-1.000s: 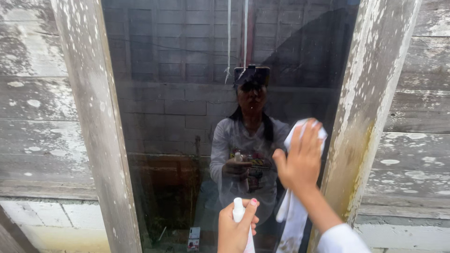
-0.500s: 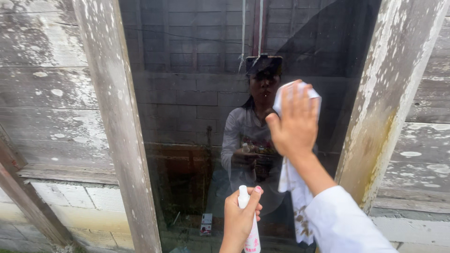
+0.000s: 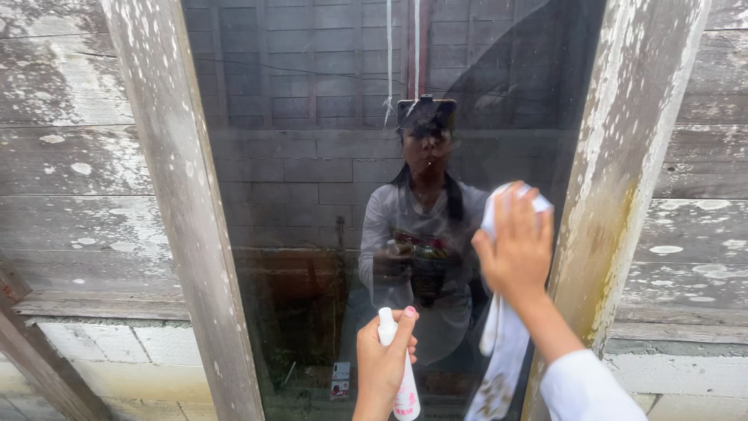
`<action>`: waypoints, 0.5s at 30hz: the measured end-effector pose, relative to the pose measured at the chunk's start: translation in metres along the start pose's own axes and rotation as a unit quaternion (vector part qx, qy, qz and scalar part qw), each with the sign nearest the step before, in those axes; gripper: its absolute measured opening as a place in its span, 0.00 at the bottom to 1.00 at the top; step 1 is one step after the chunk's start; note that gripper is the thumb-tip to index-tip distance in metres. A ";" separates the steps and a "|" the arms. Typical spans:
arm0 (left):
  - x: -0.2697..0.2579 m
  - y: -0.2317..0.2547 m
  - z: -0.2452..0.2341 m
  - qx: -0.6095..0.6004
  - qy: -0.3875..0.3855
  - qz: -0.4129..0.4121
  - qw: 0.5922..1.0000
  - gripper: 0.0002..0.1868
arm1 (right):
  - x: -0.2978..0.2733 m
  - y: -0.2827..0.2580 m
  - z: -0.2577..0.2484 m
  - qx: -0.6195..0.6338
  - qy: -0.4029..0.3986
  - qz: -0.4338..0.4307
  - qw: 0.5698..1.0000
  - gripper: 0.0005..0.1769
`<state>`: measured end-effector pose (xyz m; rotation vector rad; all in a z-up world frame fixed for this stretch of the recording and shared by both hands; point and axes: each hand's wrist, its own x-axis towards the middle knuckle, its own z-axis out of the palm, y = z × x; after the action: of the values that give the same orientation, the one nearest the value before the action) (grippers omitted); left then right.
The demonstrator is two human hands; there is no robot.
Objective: The person cleans a window pane and its wooden frame using a spray bottle and a cloth.
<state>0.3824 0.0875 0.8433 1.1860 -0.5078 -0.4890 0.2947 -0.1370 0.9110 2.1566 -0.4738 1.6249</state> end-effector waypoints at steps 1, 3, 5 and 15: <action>0.000 0.002 -0.003 -0.002 0.004 0.002 1.000 0.18 | 0.021 0.003 0.003 -0.014 0.033 0.038 0.999 0.38; 0.000 0.005 -0.006 -0.004 0.010 0.005 1.000 0.18 | 0.061 -0.008 0.007 -0.036 0.079 0.073 0.994 0.37; 0.001 0.009 -0.006 0.008 0.025 0.011 1.000 0.18 | 0.092 -0.035 0.009 -0.004 0.069 0.054 0.996 0.38; 0.006 0.030 0.011 0.048 0.051 0.121 0.990 0.18 | -0.016 -0.076 0.002 0.102 -0.079 -0.229 0.965 0.35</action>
<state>0.3832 0.0854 0.8759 1.2154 -0.5825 -0.1959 0.3297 -0.0717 0.8870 2.3319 0.1547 1.2954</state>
